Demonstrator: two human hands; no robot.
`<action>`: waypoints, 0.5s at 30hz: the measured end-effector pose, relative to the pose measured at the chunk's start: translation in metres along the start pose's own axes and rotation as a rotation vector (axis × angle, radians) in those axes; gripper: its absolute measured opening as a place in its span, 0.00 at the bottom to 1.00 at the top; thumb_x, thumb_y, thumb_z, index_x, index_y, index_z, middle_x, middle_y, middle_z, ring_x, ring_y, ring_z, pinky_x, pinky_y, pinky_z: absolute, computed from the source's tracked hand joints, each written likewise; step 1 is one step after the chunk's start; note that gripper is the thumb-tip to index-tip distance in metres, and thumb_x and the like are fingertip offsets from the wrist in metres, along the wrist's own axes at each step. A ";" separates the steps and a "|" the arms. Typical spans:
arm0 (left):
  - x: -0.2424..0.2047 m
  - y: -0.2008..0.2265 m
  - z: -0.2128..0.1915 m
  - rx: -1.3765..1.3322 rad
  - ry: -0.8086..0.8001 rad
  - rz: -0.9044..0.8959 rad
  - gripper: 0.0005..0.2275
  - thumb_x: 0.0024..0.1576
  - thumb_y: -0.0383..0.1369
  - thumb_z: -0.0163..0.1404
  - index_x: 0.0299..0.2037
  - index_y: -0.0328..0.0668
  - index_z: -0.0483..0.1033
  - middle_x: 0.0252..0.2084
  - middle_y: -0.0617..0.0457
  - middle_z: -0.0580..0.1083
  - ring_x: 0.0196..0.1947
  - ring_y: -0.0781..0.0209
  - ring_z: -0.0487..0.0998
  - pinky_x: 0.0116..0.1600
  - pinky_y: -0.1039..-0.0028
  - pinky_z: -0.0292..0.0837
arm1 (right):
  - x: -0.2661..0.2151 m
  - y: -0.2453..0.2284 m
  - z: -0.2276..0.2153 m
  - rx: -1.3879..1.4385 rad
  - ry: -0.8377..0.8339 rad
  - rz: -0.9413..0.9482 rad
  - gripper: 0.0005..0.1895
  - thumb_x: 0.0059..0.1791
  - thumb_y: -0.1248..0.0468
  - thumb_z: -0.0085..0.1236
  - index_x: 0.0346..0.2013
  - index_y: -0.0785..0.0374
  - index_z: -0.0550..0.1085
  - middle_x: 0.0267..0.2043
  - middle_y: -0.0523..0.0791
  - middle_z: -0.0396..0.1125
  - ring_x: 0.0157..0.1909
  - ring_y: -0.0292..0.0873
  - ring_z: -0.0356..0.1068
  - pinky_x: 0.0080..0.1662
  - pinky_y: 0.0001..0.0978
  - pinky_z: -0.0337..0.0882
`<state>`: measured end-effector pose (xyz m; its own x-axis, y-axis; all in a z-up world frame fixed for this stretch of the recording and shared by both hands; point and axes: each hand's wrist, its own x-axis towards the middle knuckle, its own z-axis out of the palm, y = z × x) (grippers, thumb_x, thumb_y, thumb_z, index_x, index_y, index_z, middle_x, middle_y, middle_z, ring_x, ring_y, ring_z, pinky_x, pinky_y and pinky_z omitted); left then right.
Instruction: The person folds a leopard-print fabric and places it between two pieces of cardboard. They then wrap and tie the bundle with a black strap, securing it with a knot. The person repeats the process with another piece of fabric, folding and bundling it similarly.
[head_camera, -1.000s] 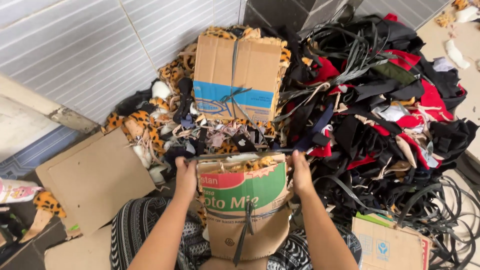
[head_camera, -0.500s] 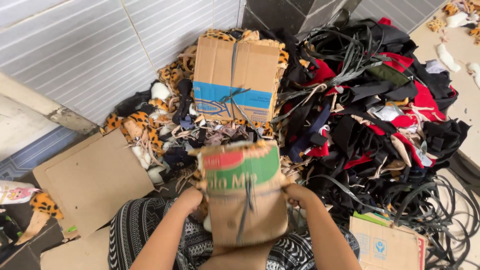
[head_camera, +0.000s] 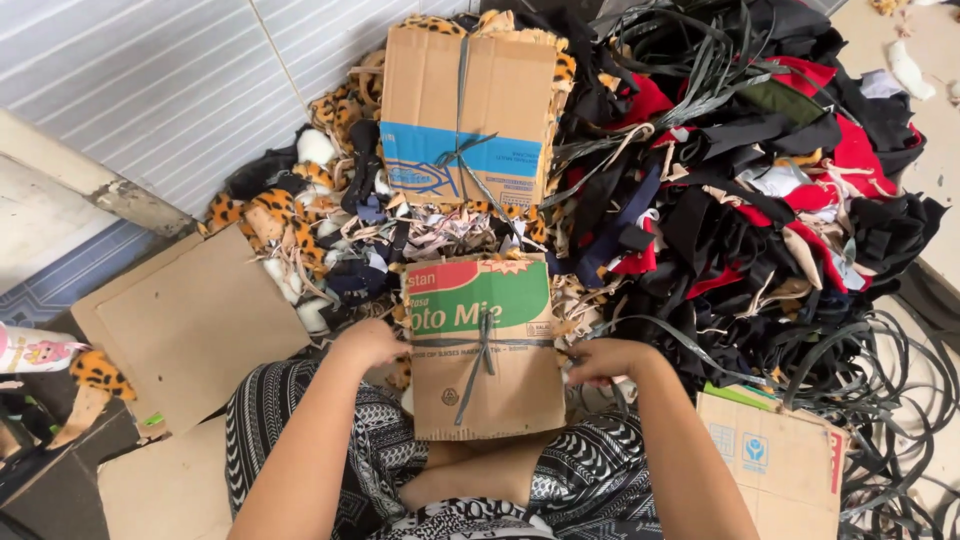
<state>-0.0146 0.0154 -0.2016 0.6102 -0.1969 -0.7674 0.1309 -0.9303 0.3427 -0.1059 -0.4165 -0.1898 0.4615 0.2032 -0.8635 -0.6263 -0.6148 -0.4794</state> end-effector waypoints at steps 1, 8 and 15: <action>-0.002 -0.002 -0.009 0.000 0.003 0.003 0.18 0.56 0.47 0.53 0.25 0.40 0.83 0.23 0.47 0.78 0.27 0.54 0.80 0.40 0.68 0.75 | -0.002 0.007 -0.014 -0.001 0.003 -0.002 0.44 0.40 0.58 0.76 0.64 0.75 0.66 0.23 0.47 0.67 0.22 0.40 0.66 0.23 0.25 0.65; -0.075 -0.012 -0.097 0.140 0.468 -0.379 0.13 0.59 0.29 0.46 0.46 0.37 0.85 0.40 0.40 0.81 0.44 0.42 0.83 0.48 0.50 0.76 | -0.015 0.050 -0.075 -0.403 0.645 0.205 0.19 0.45 0.57 0.66 0.51 0.46 0.80 0.46 0.39 0.79 0.49 0.42 0.78 0.49 0.34 0.75; -0.109 -0.065 -0.145 0.359 0.770 -0.496 0.15 0.57 0.35 0.47 0.44 0.40 0.86 0.55 0.38 0.78 0.55 0.43 0.70 0.58 0.51 0.50 | -0.046 0.000 -0.047 -0.488 0.941 0.153 0.09 0.44 0.59 0.64 0.37 0.42 0.85 0.53 0.40 0.70 0.56 0.52 0.66 0.54 0.46 0.74</action>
<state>0.0235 0.1423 -0.0623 0.9092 0.3787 -0.1729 0.3427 -0.9166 -0.2059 -0.0977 -0.4612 -0.1422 0.8289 -0.4434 -0.3411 -0.4961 -0.8644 -0.0817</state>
